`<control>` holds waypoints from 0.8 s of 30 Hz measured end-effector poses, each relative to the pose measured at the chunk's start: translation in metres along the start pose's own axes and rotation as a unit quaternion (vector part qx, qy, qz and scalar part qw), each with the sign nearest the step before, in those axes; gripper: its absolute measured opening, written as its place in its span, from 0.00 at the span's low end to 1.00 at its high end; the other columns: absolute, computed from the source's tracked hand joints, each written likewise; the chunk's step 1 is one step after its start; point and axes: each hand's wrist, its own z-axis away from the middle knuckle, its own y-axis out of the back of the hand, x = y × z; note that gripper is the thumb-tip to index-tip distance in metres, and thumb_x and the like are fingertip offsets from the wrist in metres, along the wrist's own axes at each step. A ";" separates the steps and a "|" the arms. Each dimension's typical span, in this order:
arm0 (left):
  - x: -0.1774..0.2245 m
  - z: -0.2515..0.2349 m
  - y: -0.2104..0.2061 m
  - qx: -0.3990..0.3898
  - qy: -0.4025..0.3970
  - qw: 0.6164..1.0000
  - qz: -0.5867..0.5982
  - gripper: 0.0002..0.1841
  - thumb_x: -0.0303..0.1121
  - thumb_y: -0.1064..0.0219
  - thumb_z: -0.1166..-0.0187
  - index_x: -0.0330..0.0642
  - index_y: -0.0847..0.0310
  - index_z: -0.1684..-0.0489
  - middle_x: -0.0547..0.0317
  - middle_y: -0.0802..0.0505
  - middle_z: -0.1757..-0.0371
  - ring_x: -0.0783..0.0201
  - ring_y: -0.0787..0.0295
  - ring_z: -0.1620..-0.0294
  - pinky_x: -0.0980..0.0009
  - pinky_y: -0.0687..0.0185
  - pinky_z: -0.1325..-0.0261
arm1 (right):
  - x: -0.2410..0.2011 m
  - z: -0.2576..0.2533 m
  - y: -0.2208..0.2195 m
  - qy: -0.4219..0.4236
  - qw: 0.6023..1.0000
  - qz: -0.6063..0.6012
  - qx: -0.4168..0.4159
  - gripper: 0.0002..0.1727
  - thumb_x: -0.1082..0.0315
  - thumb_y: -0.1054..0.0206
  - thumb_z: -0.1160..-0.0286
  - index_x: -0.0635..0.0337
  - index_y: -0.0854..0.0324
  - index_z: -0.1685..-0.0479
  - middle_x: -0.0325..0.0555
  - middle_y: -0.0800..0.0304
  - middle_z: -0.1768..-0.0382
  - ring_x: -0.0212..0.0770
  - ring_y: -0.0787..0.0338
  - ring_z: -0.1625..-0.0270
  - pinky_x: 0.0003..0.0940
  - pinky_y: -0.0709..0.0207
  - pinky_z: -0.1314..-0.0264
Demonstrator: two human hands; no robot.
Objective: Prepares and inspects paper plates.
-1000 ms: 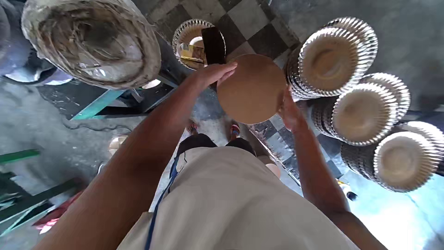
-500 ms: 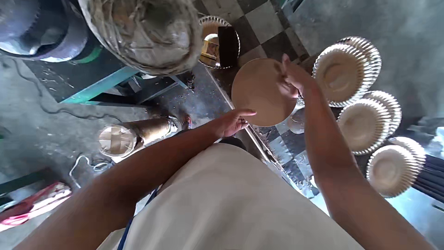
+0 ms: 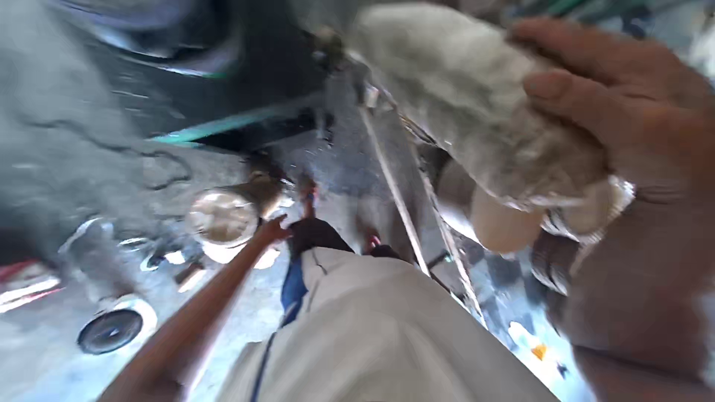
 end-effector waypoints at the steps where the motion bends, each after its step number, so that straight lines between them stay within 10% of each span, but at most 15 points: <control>1: -0.018 0.009 0.009 0.029 0.014 0.999 0.031 0.37 0.32 0.27 0.23 0.36 0.37 0.12 0.30 0.23 0.20 0.34 0.26 0.20 0.37 0.32 0.20 | -0.009 -0.015 0.001 -0.036 0.998 0.038 -0.020 0.30 0.41 0.41 0.15 0.31 0.29 0.15 0.32 0.11 0.36 0.26 0.10 0.43 0.33 0.13 0.42; 3: -0.035 0.030 0.014 0.084 0.017 0.990 0.110 0.30 0.30 0.34 0.17 0.34 0.34 0.15 0.34 0.22 0.19 0.41 0.25 0.19 0.46 0.32 0.18 | -0.018 -0.033 0.000 -0.068 0.993 0.093 -0.027 0.34 0.32 0.40 0.23 0.33 0.24 0.19 0.44 0.12 0.34 0.44 0.11 0.37 0.61 0.20 0.37; 7: -0.010 0.078 -0.012 0.184 -0.021 0.965 0.187 0.28 0.32 0.37 0.13 0.33 0.35 0.15 0.34 0.20 0.21 0.42 0.23 0.21 0.46 0.31 0.19 | -0.003 0.030 -0.033 0.111 0.979 -0.023 0.169 0.22 0.42 0.34 0.22 0.41 0.12 0.38 0.30 0.08 0.47 0.29 0.09 0.45 0.34 0.12 0.43; 10: 0.044 0.116 -0.056 0.221 -0.118 0.946 0.206 0.30 0.36 0.37 0.12 0.39 0.37 0.12 0.39 0.22 0.18 0.46 0.23 0.20 0.47 0.28 0.20 | 0.010 0.030 -0.035 0.013 0.982 -0.091 0.167 0.27 0.36 0.26 0.36 0.43 0.10 0.45 0.35 0.07 0.52 0.31 0.08 0.51 0.37 0.14 0.47; 14: 0.135 0.152 -0.108 0.263 -0.336 0.896 0.125 0.32 0.40 0.33 0.16 0.42 0.34 0.13 0.47 0.24 0.15 0.58 0.18 0.24 0.59 0.20 0.24 | 0.045 0.041 -0.066 0.009 0.996 0.065 0.058 0.35 0.30 0.37 0.27 0.52 0.13 0.40 0.53 0.09 0.44 0.51 0.11 0.38 0.61 0.23 0.34; 17: 0.216 0.149 -0.132 0.297 -0.447 0.844 -0.012 0.32 0.47 0.39 0.13 0.44 0.36 0.11 0.44 0.27 0.14 0.56 0.25 0.18 0.60 0.25 0.21 | 0.109 0.104 -0.131 0.010 0.989 0.141 0.052 0.48 0.24 0.46 0.27 0.49 0.29 0.15 0.67 0.31 0.18 0.67 0.22 0.24 0.69 0.28 0.27; 20: 0.267 0.097 -0.175 0.249 -0.532 0.791 -0.172 0.28 0.43 0.38 0.16 0.34 0.26 0.22 0.36 0.20 0.21 0.43 0.25 0.18 0.46 0.31 0.15 | 0.186 0.180 -0.231 -0.024 0.991 0.047 0.121 0.43 0.32 0.35 0.28 0.41 0.32 0.12 0.61 0.40 0.11 0.65 0.33 0.15 0.65 0.32 0.20; 24: 0.270 -0.010 -0.261 0.043 -0.459 0.797 -0.391 0.22 0.53 0.39 0.16 0.46 0.05 0.53 0.49 0.04 0.51 0.45 0.09 0.41 0.38 0.29 0.24 | 0.278 0.215 -0.342 -0.260 0.955 -0.094 0.108 0.50 0.33 0.34 0.29 0.51 0.39 0.09 0.56 0.31 0.15 0.59 0.27 0.16 0.63 0.30 0.20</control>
